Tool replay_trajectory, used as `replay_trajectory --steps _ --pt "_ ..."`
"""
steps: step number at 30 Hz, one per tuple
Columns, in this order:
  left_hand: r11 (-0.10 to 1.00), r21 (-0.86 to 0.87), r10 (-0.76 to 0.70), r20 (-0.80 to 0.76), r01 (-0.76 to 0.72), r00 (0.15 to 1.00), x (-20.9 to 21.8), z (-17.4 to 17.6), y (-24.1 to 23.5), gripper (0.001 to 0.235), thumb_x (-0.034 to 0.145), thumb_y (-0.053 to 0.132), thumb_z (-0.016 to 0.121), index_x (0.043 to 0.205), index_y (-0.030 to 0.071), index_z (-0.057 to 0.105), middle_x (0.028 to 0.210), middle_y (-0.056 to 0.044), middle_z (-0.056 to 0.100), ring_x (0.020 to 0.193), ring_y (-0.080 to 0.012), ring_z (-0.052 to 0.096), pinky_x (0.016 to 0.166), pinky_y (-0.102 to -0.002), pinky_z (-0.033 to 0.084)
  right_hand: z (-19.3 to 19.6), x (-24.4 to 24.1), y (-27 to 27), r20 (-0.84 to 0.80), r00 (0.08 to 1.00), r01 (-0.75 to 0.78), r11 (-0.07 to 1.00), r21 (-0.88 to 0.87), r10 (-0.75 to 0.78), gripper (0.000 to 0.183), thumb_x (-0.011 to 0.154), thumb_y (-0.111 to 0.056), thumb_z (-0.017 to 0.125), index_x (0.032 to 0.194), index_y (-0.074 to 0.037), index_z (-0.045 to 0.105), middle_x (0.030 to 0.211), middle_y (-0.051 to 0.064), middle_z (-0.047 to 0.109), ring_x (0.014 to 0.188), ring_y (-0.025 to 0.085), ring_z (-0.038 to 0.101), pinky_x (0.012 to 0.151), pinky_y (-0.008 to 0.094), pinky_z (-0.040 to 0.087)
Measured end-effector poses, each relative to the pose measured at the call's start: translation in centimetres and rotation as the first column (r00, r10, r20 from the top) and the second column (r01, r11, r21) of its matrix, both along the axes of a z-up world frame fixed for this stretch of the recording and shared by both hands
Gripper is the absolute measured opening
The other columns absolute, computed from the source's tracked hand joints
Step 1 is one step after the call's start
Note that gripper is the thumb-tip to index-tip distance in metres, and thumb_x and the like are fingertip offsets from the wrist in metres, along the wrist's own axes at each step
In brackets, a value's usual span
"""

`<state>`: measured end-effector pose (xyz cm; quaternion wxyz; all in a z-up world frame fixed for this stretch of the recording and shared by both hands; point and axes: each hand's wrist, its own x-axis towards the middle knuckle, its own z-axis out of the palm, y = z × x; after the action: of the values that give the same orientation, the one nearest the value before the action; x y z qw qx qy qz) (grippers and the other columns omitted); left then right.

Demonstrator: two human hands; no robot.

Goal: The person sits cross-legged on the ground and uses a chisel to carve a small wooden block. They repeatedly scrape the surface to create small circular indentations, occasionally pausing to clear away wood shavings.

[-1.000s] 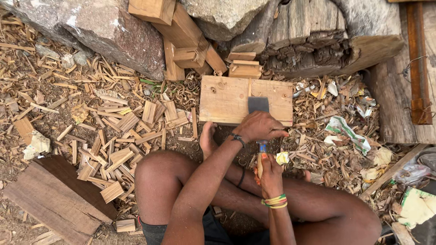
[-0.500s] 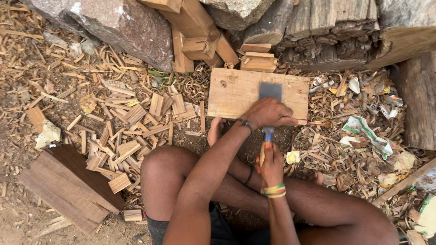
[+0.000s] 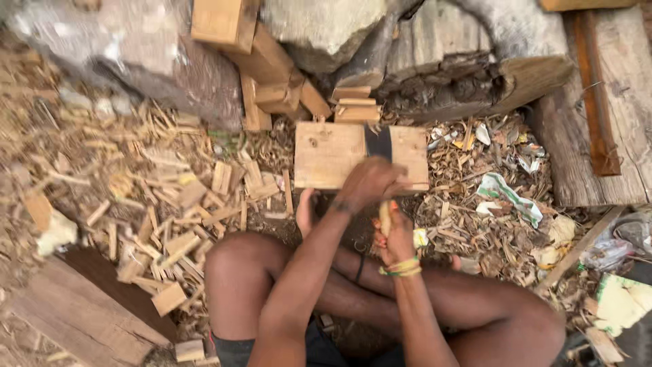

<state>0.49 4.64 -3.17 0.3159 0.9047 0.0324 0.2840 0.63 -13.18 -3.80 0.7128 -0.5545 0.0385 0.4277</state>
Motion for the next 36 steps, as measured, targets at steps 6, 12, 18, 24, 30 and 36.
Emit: replay_trajectory --steps 6,12,18,24,30,36 --pt "0.948 -0.067 0.317 0.093 -0.311 0.944 -3.7 -1.0 0.9 0.044 0.098 0.048 0.066 0.125 0.014 0.066 0.117 -0.012 0.071 0.107 -0.028 0.068 0.097 -0.044 0.054 2.8 -0.2 -3.0 0.073 0.984 0.166 0.986 -0.024 -0.164 0.033 0.102 -0.043 0.048 0.104 -0.011 0.058 0.065 0.004 0.054 0.036 0.009 0.04 0.032 0.022 0.03" --pt "0.914 0.112 0.406 -0.289 -0.39 0.867 -3.7 0.8 2.2 0.055 0.087 0.039 0.077 0.136 0.017 0.067 0.114 -0.008 0.067 0.106 -0.0265 0.06 0.096 -0.045 0.046 3.7 -2.3 -8.3 0.205 0.977 0.016 0.944 -0.331 0.055 0.032 0.105 -0.034 0.052 0.099 -0.003 0.062 0.062 0.004 0.054 0.037 0.009 0.039 0.033 0.024 0.028" --pt "0.911 0.13 0.412 -0.288 -0.391 0.864 -2.8 0.2 2.7 0.046 0.085 0.043 0.078 0.125 0.022 0.073 0.115 -0.006 0.068 0.1 -0.0228 0.058 0.091 -0.042 0.043 3.3 -1.9 -8.7 0.223 0.97 -0.025 0.951 -0.309 0.098 0.028 0.104 -0.03 0.054 0.097 -0.004 0.06 0.064 0.003 0.056 0.04 0.008 0.042 0.035 0.023 0.031" --pt "0.901 0.112 0.432 -0.328 -0.42 0.84 -2.6 1.4 2.1 0.043 0.085 0.043 0.078 0.124 0.024 0.074 0.105 -0.004 0.067 0.097 -0.0225 0.057 0.09 -0.042 0.04 2.8 -1.9 -8.8 0.218 0.975 0.022 0.96 -0.279 0.042 0.026 0.103 -0.026 0.057 0.099 -0.002 0.061 0.066 0.004 0.057 0.042 0.007 0.042 0.037 0.022 0.031" --pt "0.899 0.134 0.437 -0.245 -0.416 0.866 -3.0 1.5 1.7 0.065 0.085 0.055 0.073 0.14 0.023 0.061 0.108 -0.006 0.064 0.097 -0.0251 0.057 0.089 -0.044 0.041 2.2 -2.2 -8.3 0.222 0.975 0.065 0.971 -0.228 -0.013 0.023 0.103 -0.024 0.058 0.105 -0.001 0.061 0.07 0.004 0.059 0.044 0.005 0.043 0.038 0.02 0.033" --pt "0.958 -0.018 0.286 0.022 -0.285 0.958 -2.1 0.3 0.4 0.088 0.09 0.073 0.051 0.152 0.012 0.045 0.123 -0.013 0.061 0.112 -0.0274 0.056 0.105 -0.047 0.044 2.6 -2.6 -8.0 0.233 0.971 0.115 0.956 -0.268 -0.051 0.029 0.102 -0.029 0.057 0.108 -0.001 0.064 0.068 0.005 0.059 0.043 0.006 0.044 0.036 0.02 0.033"
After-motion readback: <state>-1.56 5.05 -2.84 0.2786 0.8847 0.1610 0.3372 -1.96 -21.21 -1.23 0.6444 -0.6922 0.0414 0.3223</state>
